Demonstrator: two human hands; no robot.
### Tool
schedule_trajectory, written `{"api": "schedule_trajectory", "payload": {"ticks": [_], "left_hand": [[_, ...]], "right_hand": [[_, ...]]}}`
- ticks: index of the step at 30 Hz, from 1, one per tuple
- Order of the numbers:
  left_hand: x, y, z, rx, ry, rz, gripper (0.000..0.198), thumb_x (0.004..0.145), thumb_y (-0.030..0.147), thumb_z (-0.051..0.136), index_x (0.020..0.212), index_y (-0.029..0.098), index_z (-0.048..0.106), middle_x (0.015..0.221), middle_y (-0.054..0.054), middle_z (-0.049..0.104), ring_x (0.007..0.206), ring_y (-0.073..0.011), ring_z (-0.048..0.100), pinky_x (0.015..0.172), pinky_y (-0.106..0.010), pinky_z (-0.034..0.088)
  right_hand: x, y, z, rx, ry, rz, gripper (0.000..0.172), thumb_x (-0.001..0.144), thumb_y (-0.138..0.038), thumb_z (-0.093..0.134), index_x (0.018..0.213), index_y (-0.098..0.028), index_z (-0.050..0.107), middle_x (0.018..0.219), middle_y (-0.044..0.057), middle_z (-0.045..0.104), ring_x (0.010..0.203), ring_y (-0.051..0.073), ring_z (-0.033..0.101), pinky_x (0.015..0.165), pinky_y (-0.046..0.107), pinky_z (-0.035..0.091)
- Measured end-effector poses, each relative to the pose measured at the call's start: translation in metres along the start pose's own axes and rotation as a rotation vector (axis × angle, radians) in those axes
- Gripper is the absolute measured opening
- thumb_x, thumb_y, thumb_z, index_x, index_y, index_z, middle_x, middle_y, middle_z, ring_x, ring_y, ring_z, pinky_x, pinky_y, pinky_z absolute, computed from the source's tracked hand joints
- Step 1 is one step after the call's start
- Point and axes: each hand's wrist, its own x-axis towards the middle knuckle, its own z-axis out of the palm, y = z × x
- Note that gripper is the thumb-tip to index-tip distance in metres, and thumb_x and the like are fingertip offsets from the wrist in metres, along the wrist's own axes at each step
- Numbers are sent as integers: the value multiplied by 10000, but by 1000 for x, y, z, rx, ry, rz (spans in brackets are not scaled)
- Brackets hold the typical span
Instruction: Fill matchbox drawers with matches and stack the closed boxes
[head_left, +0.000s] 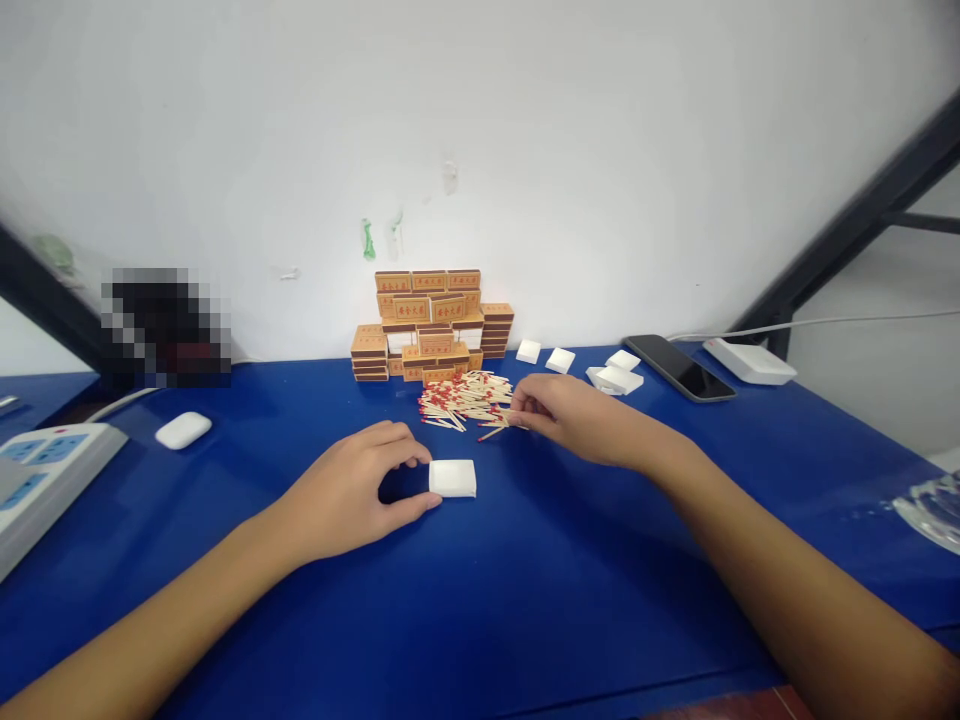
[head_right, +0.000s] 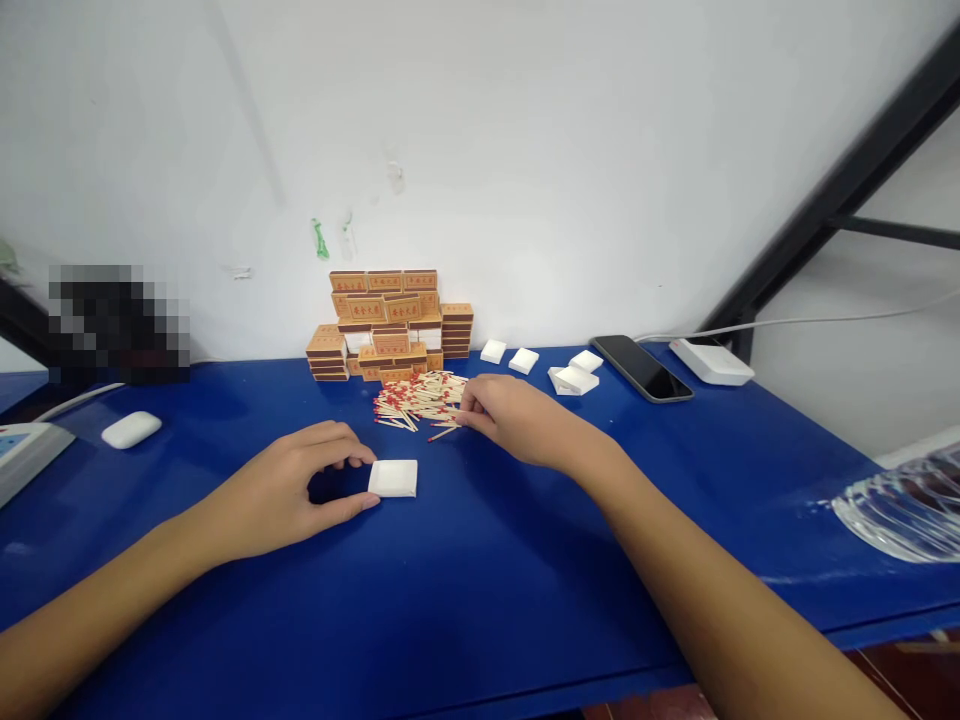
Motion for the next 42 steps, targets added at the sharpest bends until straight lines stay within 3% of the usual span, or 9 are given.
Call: {"api": "schedule_trajectory", "payload": {"ticks": [5, 12, 20, 33, 42], "left_hand": [[1, 3, 2, 8, 25, -12, 262, 935, 439, 725, 1091, 229, 699, 1020, -35, 686, 946, -221, 653, 809, -367, 531], [1, 6, 4, 9, 49, 16, 248, 933, 412, 736, 1088, 226, 682, 1006, -28, 681, 948, -215, 647, 801, -357, 521], [1, 7, 5, 22, 53, 68, 232, 943, 405, 731, 1054, 216, 655, 1011, -34, 687, 946, -223, 647, 798, -360, 522], [0, 6, 5, 23, 35, 64, 243, 939, 409, 736, 1077, 220, 669, 1015, -39, 692, 942, -222, 650, 796, -363, 527], [2, 6, 5, 28, 17, 50, 245, 942, 417, 731, 1067, 219, 660, 1014, -41, 684, 938, -224, 645, 789, -368, 526]], "right_hand": [[-6, -26, 4, 166, -29, -118, 193, 1038, -320, 607, 912, -195, 683, 892, 33, 706, 771, 165, 595, 694, 295, 420], [-12, -51, 22, 42, -94, -214, 97, 1030, -231, 642, 958, -175, 675, 971, 40, 708, 803, 158, 600, 706, 295, 407], [-13, -53, 33, 2, -96, -258, 95, 1029, -219, 641, 996, -171, 716, 1010, 54, 697, 870, 174, 629, 762, 304, 428], [-16, -54, 23, -6, -159, -226, 124, 1019, -221, 647, 945, -159, 724, 951, 41, 661, 820, 159, 593, 732, 299, 419], [-16, -56, 27, -11, -190, -165, 173, 1074, -233, 552, 970, -161, 671, 1039, 71, 674, 851, 177, 611, 751, 317, 427]]}}
